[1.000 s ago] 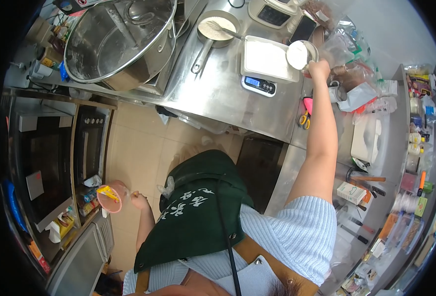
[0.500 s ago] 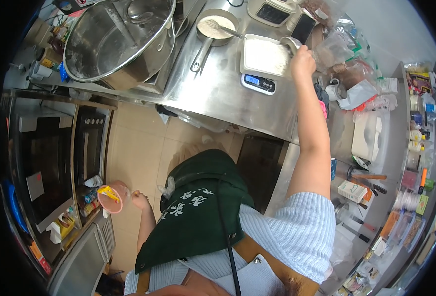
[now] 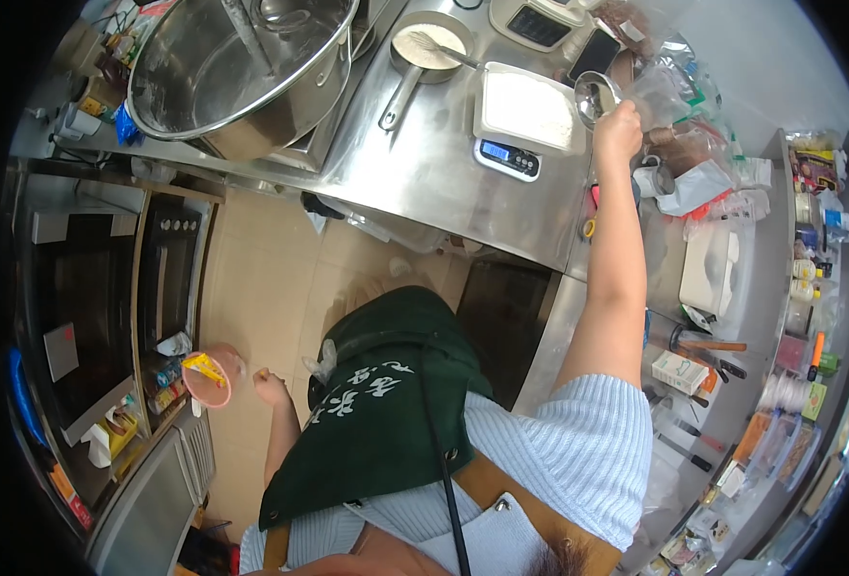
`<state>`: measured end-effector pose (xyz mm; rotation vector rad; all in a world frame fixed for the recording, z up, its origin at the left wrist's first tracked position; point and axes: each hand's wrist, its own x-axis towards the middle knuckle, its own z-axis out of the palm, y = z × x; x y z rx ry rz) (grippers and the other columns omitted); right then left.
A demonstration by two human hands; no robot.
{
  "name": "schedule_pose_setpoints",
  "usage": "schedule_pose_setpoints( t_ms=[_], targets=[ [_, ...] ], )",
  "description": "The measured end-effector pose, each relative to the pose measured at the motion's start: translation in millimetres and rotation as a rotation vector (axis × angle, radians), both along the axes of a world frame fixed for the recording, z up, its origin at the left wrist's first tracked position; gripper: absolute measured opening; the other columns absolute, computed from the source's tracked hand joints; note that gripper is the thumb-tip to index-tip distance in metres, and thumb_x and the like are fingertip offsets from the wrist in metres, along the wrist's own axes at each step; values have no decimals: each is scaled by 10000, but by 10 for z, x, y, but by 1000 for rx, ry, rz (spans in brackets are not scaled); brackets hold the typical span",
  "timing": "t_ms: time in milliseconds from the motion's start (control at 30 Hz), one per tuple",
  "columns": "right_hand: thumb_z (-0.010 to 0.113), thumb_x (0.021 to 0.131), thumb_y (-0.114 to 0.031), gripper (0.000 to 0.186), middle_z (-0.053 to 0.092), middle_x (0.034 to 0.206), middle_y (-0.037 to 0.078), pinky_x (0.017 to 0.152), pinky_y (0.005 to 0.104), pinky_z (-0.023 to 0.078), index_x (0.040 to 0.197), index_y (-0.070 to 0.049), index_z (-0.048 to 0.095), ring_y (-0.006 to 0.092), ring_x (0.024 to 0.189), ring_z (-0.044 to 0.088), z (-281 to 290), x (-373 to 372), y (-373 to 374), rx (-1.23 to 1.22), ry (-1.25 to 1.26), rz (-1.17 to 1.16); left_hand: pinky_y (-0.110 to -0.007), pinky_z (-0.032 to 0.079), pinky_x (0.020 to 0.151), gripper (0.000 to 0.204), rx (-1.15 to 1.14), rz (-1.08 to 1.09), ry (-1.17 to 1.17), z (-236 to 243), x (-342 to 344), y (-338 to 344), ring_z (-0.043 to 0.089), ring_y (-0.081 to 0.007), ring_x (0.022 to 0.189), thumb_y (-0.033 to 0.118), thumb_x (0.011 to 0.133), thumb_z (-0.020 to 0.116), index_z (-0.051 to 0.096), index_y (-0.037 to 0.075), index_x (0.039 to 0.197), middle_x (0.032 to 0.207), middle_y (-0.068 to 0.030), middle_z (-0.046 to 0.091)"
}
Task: Measuring yeast from a packet, mixing it into a liquid base, and weighing out flour from a bulk container into a tray.
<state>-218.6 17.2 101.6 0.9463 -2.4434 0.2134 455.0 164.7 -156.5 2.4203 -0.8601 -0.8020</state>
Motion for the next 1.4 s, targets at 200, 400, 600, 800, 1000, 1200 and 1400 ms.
schedule_pose_setpoints(
  t_ms=[200, 400, 600, 800, 1000, 1200, 1400],
  targets=[
    [496, 693, -131, 210, 571, 817, 260, 707, 461, 432, 828, 27, 518, 408, 784, 556, 55, 34, 32, -85, -112, -48, -283, 355, 391, 106, -6, 14, 9, 6, -1, -37, 437, -144, 417, 15, 770, 421, 504, 17, 836, 564, -66, 476],
    [491, 703, -101, 172, 580, 759, 242, 627, 430, 464, 798, 42, 506, 373, 701, 589, 26, 37, 259, -143, -76, -51, -287, 376, 408, 95, 2, 9, 26, -86, 94, 60, 456, -154, 433, 42, 791, 443, 509, 11, 852, 564, -67, 479],
    [436, 758, 12, 130, 529, 651, 34, 446, 258, 509, 843, 4, 535, 92, 417, 472, -174, 773, 235, -468, -1373, 179, -335, 419, 486, 99, 93, 38, -47, -412, 273, 376, 500, -211, 478, 60, 788, 458, 528, 0, 823, 612, -125, 531],
    [453, 777, 22, 183, 597, 722, 123, 392, 290, 520, 944, 22, 527, 185, 471, 573, -861, 2502, 372, -133, -2036, 34, -368, 435, 608, 99, 227, 44, 94, -130, -258, 145, 560, -305, 664, 47, 769, 475, 548, -2, 815, 736, -184, 573],
    [438, 785, -5, 69, 546, 653, 79, 449, 265, 516, 811, 8, 500, 148, 502, 542, -2574, 2856, 179, 54, -2203, -291, -380, 435, 627, 86, 197, 34, -10, -755, -364, 531, 555, -325, 708, 28, 759, 478, 534, 1, 819, 760, -171, 563],
    [443, 773, 1, 151, 564, 787, 133, 503, 309, 536, 906, 35, 504, 200, 639, 590, -4439, 2118, -508, -134, -1771, -327, -387, 425, 609, 43, 153, -12, 57, -1388, -635, 407, 529, -337, 697, 25, 788, 456, 497, 10, 788, 759, -159, 535],
    [497, 733, -71, 245, 558, 880, 229, 637, 394, 504, 958, 26, 484, 345, 781, 587, -5622, 1945, -926, 828, -277, 290, -342, 430, 576, 30, 9, -126, -79, -1453, -845, 187, 525, -326, 666, -2, 788, 475, 493, 21, 793, 738, -148, 520]
  ],
)
